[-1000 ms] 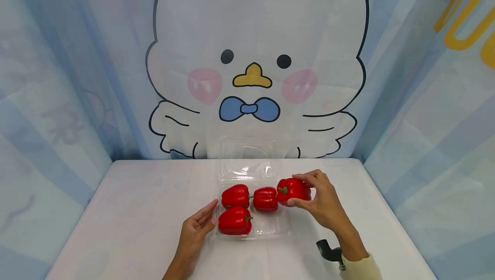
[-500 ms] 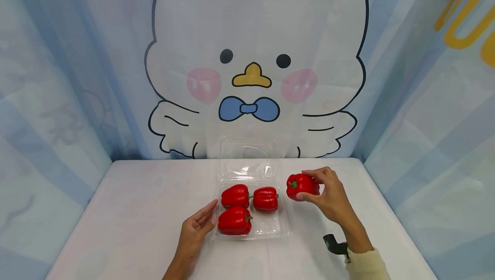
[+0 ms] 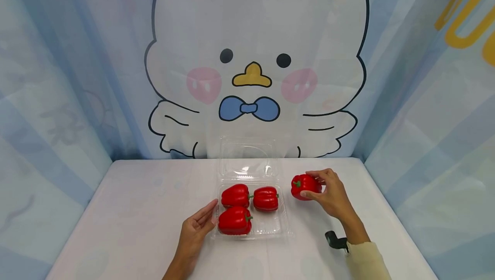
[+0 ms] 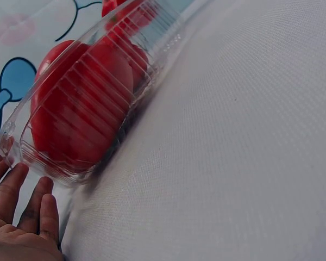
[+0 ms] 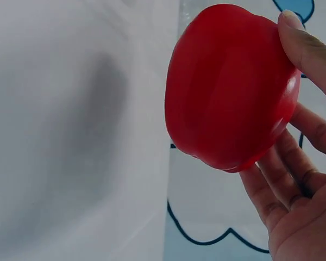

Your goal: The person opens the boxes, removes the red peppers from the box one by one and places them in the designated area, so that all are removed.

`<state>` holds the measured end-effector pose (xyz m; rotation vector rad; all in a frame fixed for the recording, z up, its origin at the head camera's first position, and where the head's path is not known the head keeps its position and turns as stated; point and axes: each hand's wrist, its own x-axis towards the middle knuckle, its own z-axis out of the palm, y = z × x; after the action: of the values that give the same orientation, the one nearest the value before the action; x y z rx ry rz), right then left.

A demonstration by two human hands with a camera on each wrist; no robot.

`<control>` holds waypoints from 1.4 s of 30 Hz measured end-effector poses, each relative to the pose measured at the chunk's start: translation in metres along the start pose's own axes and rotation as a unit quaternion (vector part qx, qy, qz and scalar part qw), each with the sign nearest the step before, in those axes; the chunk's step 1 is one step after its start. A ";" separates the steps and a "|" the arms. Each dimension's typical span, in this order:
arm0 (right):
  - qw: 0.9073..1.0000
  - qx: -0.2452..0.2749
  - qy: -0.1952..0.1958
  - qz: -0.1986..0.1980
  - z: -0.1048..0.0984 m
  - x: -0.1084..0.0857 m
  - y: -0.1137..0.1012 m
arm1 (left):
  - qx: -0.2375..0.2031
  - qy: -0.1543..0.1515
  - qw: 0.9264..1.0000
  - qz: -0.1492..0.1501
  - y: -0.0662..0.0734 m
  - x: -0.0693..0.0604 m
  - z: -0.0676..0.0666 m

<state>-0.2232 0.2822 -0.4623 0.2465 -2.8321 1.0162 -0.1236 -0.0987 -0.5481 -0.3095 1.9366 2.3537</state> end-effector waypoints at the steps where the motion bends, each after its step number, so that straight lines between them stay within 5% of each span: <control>1: 1.000 0.000 -0.002 0.003 0.001 0.001 0.002 | -0.001 0.001 1.000 -0.002 0.000 0.000 0.000; 20: 0.998 -0.004 -0.032 0.053 0.023 0.008 0.027 | -0.008 -0.003 1.000 -0.001 -0.002 0.002 -0.002; 42: 0.999 -0.020 -0.017 0.040 0.025 0.008 0.022 | -0.002 -0.002 1.000 0.001 0.000 -0.001 0.000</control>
<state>-0.2373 0.2826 -0.4937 0.1482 -2.9120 0.9769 -0.1230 -0.0989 -0.5482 -0.3034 1.9303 2.3579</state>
